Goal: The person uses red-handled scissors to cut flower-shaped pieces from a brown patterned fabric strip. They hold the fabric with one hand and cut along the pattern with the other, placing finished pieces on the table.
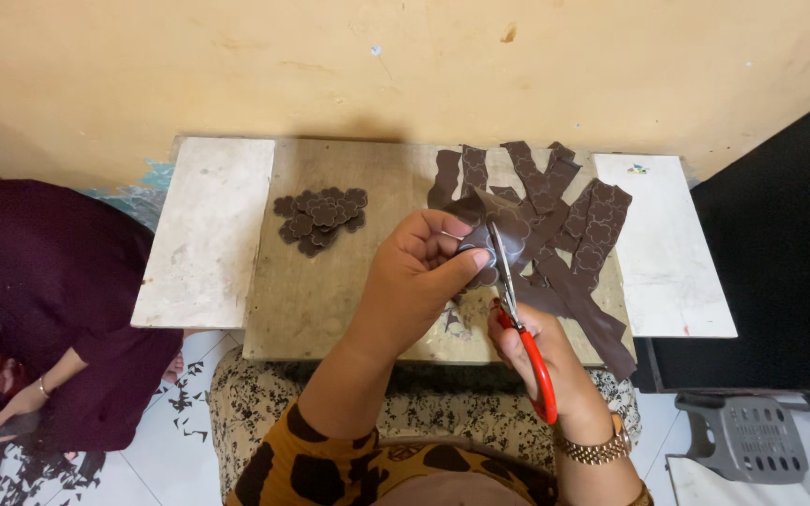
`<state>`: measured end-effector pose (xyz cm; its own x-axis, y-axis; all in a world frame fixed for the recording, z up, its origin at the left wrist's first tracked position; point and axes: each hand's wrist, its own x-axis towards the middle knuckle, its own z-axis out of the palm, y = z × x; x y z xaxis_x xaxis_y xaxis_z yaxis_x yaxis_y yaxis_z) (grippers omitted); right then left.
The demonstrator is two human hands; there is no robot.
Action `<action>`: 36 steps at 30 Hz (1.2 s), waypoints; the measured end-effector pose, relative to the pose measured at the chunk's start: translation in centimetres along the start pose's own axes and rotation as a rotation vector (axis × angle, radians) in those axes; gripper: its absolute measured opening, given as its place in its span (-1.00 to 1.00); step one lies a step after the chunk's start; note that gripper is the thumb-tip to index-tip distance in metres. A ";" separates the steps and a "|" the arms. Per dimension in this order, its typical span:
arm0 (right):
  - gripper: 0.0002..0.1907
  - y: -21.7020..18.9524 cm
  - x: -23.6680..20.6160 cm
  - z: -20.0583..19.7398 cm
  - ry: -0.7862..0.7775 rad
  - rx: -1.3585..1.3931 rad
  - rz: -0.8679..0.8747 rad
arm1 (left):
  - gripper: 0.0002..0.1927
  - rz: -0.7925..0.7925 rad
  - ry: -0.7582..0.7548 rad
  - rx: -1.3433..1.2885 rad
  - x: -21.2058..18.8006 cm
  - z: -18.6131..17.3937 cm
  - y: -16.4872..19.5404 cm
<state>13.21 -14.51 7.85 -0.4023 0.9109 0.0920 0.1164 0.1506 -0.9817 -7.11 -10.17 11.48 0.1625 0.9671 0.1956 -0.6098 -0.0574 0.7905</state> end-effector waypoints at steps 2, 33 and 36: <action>-0.41 0.2 0.0 0.0 0.004 -0.001 0.010 | -0.76 -0.001 -0.001 0.007 0.0 0.0 0.1; -0.40 0.0 0.0 0.8 0.054 0.084 -0.018 | -0.81 0.021 0.070 0.477 -0.6 2.1 0.2; -0.39 0.0 0.0 1.2 0.086 0.060 -0.005 | -0.82 0.017 0.072 0.464 -0.7 2.3 0.2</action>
<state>12.15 -14.97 7.64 -0.3225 0.9403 0.1083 0.0587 0.1340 -0.9892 -5.54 -11.46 12.85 0.0911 0.9790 0.1826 -0.1983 -0.1618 0.9667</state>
